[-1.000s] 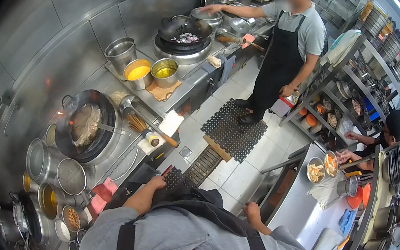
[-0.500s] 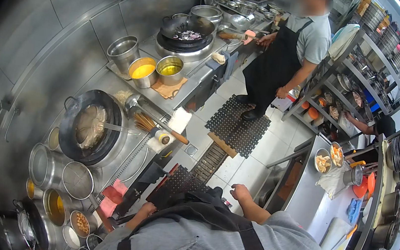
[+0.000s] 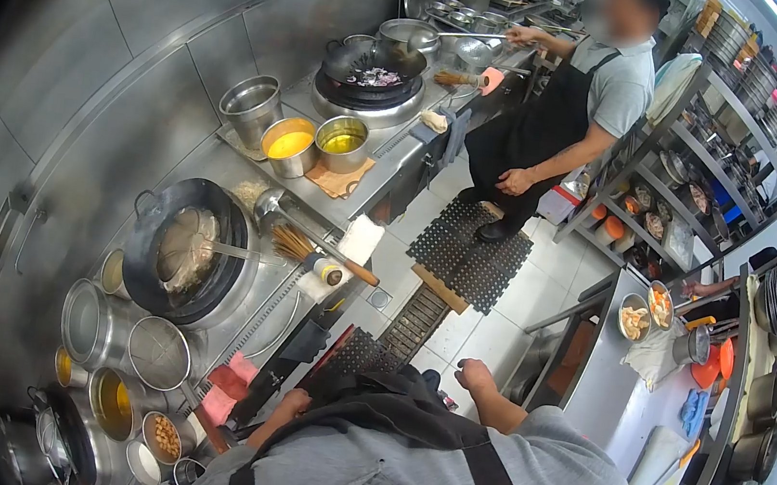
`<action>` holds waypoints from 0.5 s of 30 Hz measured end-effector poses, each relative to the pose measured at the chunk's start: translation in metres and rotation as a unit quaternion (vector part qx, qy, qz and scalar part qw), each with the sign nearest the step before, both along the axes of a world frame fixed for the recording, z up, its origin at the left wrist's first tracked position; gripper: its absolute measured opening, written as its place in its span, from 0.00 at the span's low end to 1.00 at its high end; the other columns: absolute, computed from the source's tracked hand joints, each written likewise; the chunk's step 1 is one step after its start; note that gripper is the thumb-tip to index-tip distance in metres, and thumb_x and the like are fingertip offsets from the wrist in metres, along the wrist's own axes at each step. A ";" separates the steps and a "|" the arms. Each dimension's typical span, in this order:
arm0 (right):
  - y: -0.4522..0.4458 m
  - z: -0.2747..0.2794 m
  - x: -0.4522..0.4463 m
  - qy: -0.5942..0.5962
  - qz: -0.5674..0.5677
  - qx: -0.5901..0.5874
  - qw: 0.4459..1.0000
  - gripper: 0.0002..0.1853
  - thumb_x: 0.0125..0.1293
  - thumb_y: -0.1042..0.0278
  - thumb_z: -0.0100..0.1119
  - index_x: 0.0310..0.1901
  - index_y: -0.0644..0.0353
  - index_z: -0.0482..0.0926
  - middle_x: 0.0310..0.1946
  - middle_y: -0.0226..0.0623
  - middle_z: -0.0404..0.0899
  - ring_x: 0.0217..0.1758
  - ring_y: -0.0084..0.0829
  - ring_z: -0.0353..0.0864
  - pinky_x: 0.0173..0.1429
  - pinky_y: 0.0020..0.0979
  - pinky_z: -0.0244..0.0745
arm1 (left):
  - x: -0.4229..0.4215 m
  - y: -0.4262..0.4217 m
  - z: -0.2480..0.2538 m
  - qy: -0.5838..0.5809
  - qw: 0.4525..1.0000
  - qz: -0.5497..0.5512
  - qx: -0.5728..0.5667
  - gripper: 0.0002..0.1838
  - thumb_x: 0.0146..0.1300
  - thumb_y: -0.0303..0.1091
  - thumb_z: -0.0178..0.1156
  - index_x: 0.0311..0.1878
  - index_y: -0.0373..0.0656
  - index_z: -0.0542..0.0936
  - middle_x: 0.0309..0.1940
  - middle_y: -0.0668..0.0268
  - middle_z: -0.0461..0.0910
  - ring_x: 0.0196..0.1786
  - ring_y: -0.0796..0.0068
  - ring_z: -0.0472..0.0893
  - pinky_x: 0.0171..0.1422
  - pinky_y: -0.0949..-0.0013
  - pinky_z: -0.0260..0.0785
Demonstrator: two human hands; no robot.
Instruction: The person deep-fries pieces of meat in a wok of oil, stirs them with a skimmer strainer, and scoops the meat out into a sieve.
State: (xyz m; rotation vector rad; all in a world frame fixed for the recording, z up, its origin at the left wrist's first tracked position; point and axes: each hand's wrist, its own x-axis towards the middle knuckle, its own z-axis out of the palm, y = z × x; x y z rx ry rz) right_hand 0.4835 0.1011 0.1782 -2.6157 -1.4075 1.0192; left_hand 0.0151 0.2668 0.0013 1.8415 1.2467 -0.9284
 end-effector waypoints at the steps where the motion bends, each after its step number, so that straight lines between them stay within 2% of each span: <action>1: 0.000 0.001 -0.002 0.005 -0.005 -0.001 1.000 0.19 0.54 0.63 0.57 0.47 0.58 0.81 0.43 0.51 0.80 0.49 0.47 0.79 0.59 0.40 0.72 | 0.001 -0.002 0.013 -0.001 1.000 0.000 0.000 0.17 0.54 0.43 0.54 0.40 0.42 0.83 0.43 0.57 0.81 0.47 0.57 0.81 0.52 0.58 0.72; 3: -0.004 -0.005 -0.004 0.005 -0.002 0.014 1.000 0.19 0.54 0.63 0.58 0.47 0.58 0.81 0.43 0.50 0.81 0.49 0.47 0.79 0.59 0.40 0.72 | 0.000 -0.006 0.031 -0.175 0.973 0.022 0.148 0.18 0.53 0.44 0.55 0.39 0.41 0.83 0.41 0.57 0.82 0.42 0.57 0.82 0.49 0.58 0.73; 4: -0.005 -0.007 -0.005 0.006 0.000 0.030 1.000 0.19 0.54 0.63 0.58 0.47 0.58 0.81 0.42 0.50 0.81 0.48 0.47 0.79 0.58 0.40 0.72 | 0.003 -0.001 0.033 -0.176 0.973 0.022 0.147 0.18 0.53 0.44 0.55 0.39 0.41 0.83 0.41 0.57 0.82 0.42 0.57 0.82 0.49 0.58 0.73; 6: -0.006 -0.005 -0.005 0.005 -0.005 0.027 1.000 0.18 0.54 0.63 0.58 0.47 0.58 0.81 0.42 0.50 0.81 0.48 0.47 0.80 0.58 0.40 0.72 | 0.004 0.009 0.039 -0.144 0.985 -0.064 0.072 0.19 0.51 0.44 0.56 0.39 0.41 0.83 0.41 0.56 0.82 0.40 0.57 0.83 0.49 0.59 0.74; 10: -0.014 -0.017 -0.001 0.014 -0.026 0.019 0.999 0.18 0.53 0.63 0.59 0.46 0.58 0.82 0.43 0.50 0.81 0.49 0.46 0.80 0.58 0.40 0.73 | 0.000 0.012 0.025 -0.126 0.989 -0.078 0.028 0.18 0.50 0.44 0.57 0.39 0.40 0.83 0.42 0.56 0.82 0.42 0.57 0.82 0.50 0.59 0.74; 12: -0.018 -0.014 0.000 0.023 -0.023 0.012 0.999 0.18 0.53 0.63 0.58 0.46 0.58 0.82 0.44 0.50 0.80 0.50 0.46 0.79 0.59 0.40 0.72 | 0.002 0.010 0.026 -0.076 0.992 -0.094 0.036 0.19 0.50 0.44 0.56 0.40 0.41 0.83 0.44 0.56 0.81 0.47 0.58 0.81 0.53 0.59 0.73; 13: -0.020 -0.012 -0.001 0.014 -0.029 0.013 0.999 0.18 0.53 0.63 0.58 0.47 0.58 0.82 0.44 0.50 0.80 0.50 0.46 0.79 0.59 0.40 0.72 | 0.002 0.009 0.026 -0.089 0.983 -0.143 0.075 0.20 0.49 0.45 0.56 0.40 0.42 0.83 0.45 0.57 0.81 0.49 0.58 0.80 0.54 0.59 0.72; 15: -0.024 -0.009 -0.002 0.008 -0.040 0.014 0.999 0.19 0.53 0.63 0.58 0.47 0.58 0.81 0.45 0.51 0.80 0.51 0.47 0.78 0.60 0.40 0.71 | 0.003 0.004 0.042 -0.081 0.988 -0.114 0.064 0.21 0.49 0.46 0.56 0.41 0.42 0.83 0.45 0.57 0.81 0.50 0.58 0.80 0.55 0.59 0.72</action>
